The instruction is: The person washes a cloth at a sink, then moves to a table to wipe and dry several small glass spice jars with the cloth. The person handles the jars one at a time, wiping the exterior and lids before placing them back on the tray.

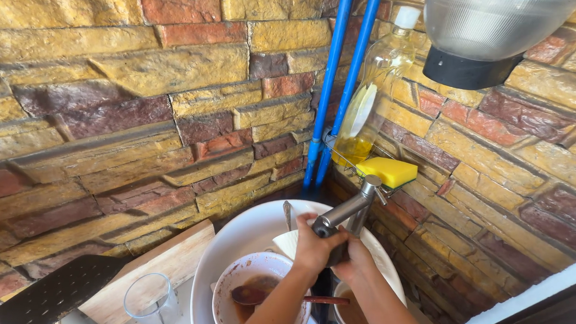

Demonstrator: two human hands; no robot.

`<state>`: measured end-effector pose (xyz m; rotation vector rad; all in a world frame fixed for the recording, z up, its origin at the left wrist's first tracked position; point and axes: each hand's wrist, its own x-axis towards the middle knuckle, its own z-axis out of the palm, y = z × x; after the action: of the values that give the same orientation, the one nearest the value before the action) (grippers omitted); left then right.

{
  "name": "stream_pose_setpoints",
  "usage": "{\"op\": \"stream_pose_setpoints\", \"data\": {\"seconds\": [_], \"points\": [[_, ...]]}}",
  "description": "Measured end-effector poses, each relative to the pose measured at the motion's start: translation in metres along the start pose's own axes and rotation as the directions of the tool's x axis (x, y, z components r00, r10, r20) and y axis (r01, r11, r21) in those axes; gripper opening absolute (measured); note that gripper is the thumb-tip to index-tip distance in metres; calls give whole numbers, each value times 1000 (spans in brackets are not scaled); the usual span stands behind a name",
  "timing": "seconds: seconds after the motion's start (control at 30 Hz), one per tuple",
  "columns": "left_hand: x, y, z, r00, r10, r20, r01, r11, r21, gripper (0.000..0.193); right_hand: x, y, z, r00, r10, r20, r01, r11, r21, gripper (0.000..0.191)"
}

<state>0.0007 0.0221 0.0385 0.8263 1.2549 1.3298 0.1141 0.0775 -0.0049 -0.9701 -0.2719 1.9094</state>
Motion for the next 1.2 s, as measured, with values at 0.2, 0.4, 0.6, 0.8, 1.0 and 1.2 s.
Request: {"op": "stream_pose_setpoints", "data": {"seconds": [0.2, 0.4, 0.6, 0.8, 1.0, 1.2], "points": [[46, -9, -26, 948, -61, 312, 148, 954, -261, 39, -29, -1, 7, 962, 248, 115, -224, 957, -184, 46], [63, -9, -21, 870, -16, 492, 164, 952, -259, 47, -9, -2, -7, 926, 311, 212, -188, 872, -453, 32], [70, -7, -9, 945, -19, 326, 83, 980, -182, 34, 15, -7, -14, 881, 345, 325, -96, 800, -592, 25], [70, 0, -4, 989, -29, 147, 36, 998, -45, 35, 2, 0, 5, 964, 205, 169, -29, 713, -701, 25], [70, -1, -1, 998, -59, 23, 60, 995, -74, 46, 0, 13, 5, 979, 99, 175, 83, 595, -799, 20], [81, -14, 1, 977, -203, -61, 184, 955, -231, 41, 18, 30, -4, 884, -354, 306, 356, 85, -930, 23]]}}
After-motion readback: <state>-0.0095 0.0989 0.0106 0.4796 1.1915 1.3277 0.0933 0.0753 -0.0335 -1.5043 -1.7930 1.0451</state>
